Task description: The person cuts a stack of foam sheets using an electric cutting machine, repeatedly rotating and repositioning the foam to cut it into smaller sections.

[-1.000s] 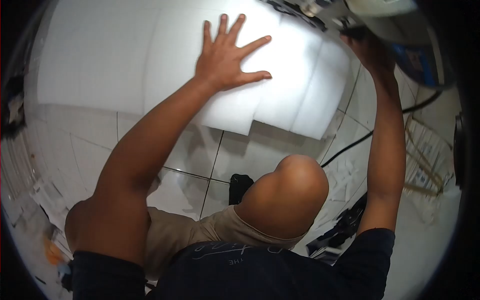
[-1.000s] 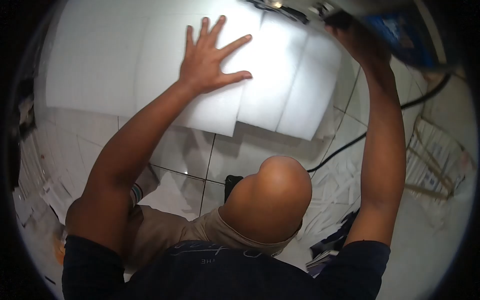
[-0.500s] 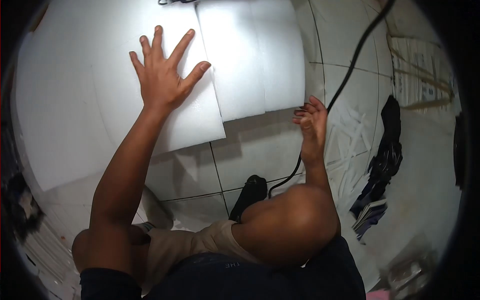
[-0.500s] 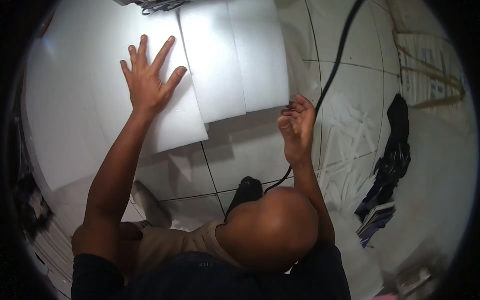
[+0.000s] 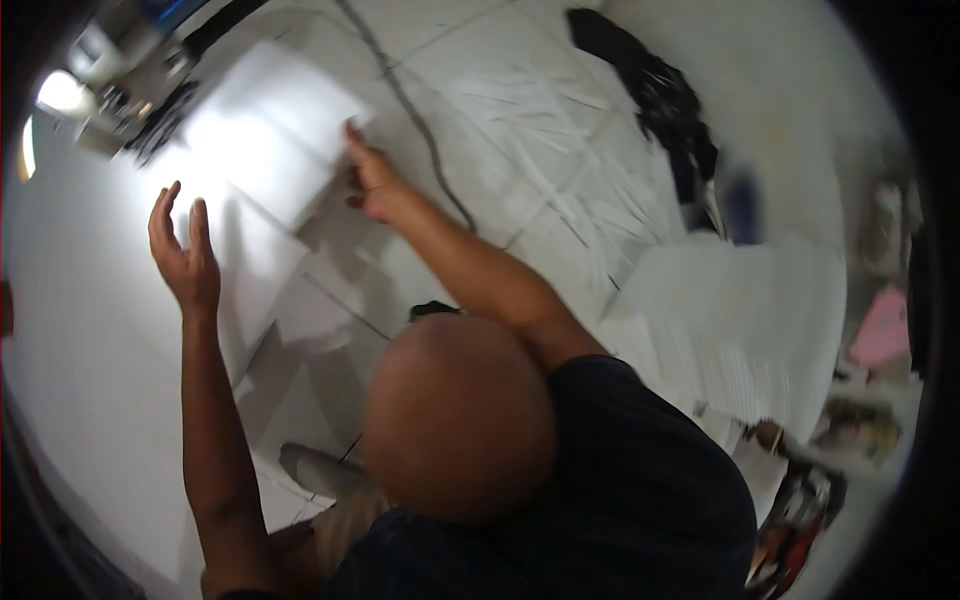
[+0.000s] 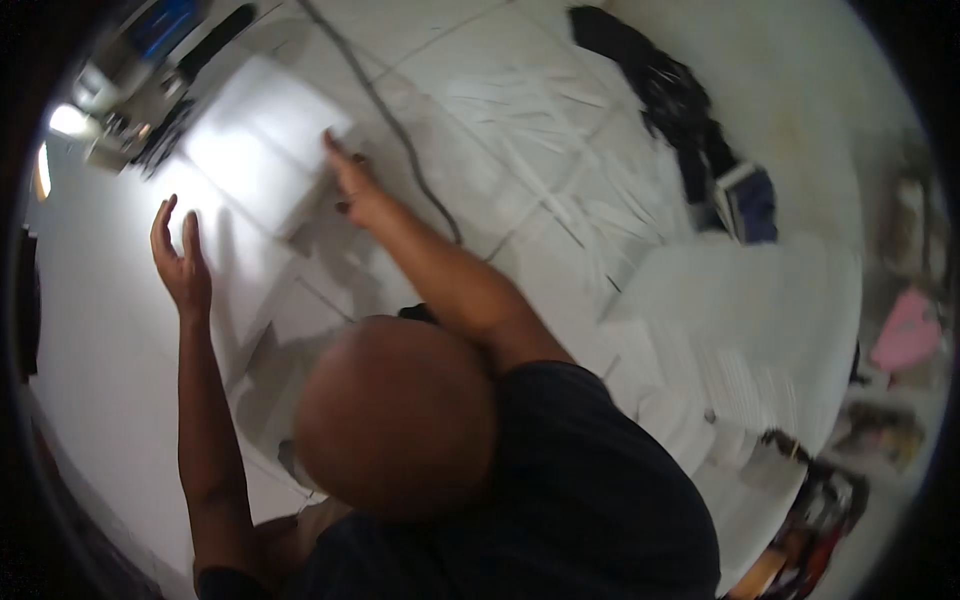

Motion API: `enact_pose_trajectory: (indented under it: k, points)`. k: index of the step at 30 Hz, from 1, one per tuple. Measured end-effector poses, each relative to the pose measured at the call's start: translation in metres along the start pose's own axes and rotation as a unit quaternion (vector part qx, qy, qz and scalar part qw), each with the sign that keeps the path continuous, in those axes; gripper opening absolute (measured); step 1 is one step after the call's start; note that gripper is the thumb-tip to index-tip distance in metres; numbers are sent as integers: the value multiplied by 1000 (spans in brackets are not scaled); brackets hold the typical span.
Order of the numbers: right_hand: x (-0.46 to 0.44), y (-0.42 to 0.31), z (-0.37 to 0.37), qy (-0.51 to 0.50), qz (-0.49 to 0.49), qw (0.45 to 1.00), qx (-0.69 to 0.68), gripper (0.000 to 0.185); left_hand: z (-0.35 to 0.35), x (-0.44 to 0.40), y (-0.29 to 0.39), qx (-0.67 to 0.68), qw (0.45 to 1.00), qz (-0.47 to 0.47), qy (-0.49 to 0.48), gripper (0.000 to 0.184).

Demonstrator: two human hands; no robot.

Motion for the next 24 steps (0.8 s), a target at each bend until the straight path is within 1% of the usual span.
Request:
enact_pose_trajectory:
  k: [1, 2, 3, 5, 7, 9, 11, 13, 15, 16, 17, 18, 19, 20, 21, 22, 23, 24]
  points:
    - [6, 0, 0, -7, 23, 1000, -15, 123, -11, 9, 23, -28, 998, -30, -42, 47]
    - [6, 3, 0, -4, 23, 999, -33, 124, -24, 17, 39, -89, 992, -42, -84, 51]
    - [2, -3, -2, 13, 20, 999, -30, 125, -41, 16, 46, -152, 981, -73, -99, 53]
    - [-1, -1, -9, 26, 26, 999, -31, 125, -67, 23, 40, -252, 952, -86, -151, 56]
    - [-5, 3, -14, -3, -17, 999, -39, 126, -78, 31, 38, -306, 935, -83, -157, 63]
    - [3, 0, -14, -24, 2, 999, -49, 127, -80, 32, 39, -313, 933, -80, -156, 63]
    - [-7, 8, -13, -43, 5, 996, -72, 138, -80, 34, 39, -309, 935, -84, -151, 63]
    - [-13, 9, -16, -51, 2, 994, -93, 137, -82, 31, 39, -312, 935, -83, -147, 63]
    - [-15, 13, -14, -32, 7, 996, -82, 126, -80, 33, 38, -296, 940, -82, -148, 63]
    - [-10, 4, -19, -54, 58, 994, -77, 119, -80, 33, 35, -282, 946, -81, -138, 65]
    - [4, -9, -22, -42, 99, 991, -85, 109, -80, 31, 35, -272, 948, -82, -143, 65]
    - [-32, 9, -12, -6, 91, 995, -45, 107, -80, 32, 34, -265, 951, -78, -136, 65]
    - [-31, 6, -12, 0, 80, 997, -19, 108, -80, 34, 30, -259, 953, -76, -138, 66]
    - [-11, -6, -14, 31, 138, 986, -88, 93, -80, 34, 31, -255, 954, -76, -135, 67]
    - [-20, -2, -14, -5, 126, 988, -94, 116, -76, 32, 41, -259, 953, -71, -137, 66]
    - [-8, -12, -21, -69, 108, 988, -86, 113, -74, 31, 46, -257, 953, -65, -144, 66]
    - [-13, -8, -17, -32, 141, 984, -104, 111, -73, 31, 48, -256, 954, -60, -144, 64]
    - [0, -15, -29, -69, 193, 967, -154, 118, -74, 31, 48, -269, 950, -59, -148, 65]
Point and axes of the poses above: each hand's wrist, its own x-axis away from the middle knuckle, its own z-axis out of the back of the hand, y = z × x, the point moved 8 cm from there along -x, towards the middle knuckle, and after that the axes turned 13 degrees about -x, right-handed, at the moved point
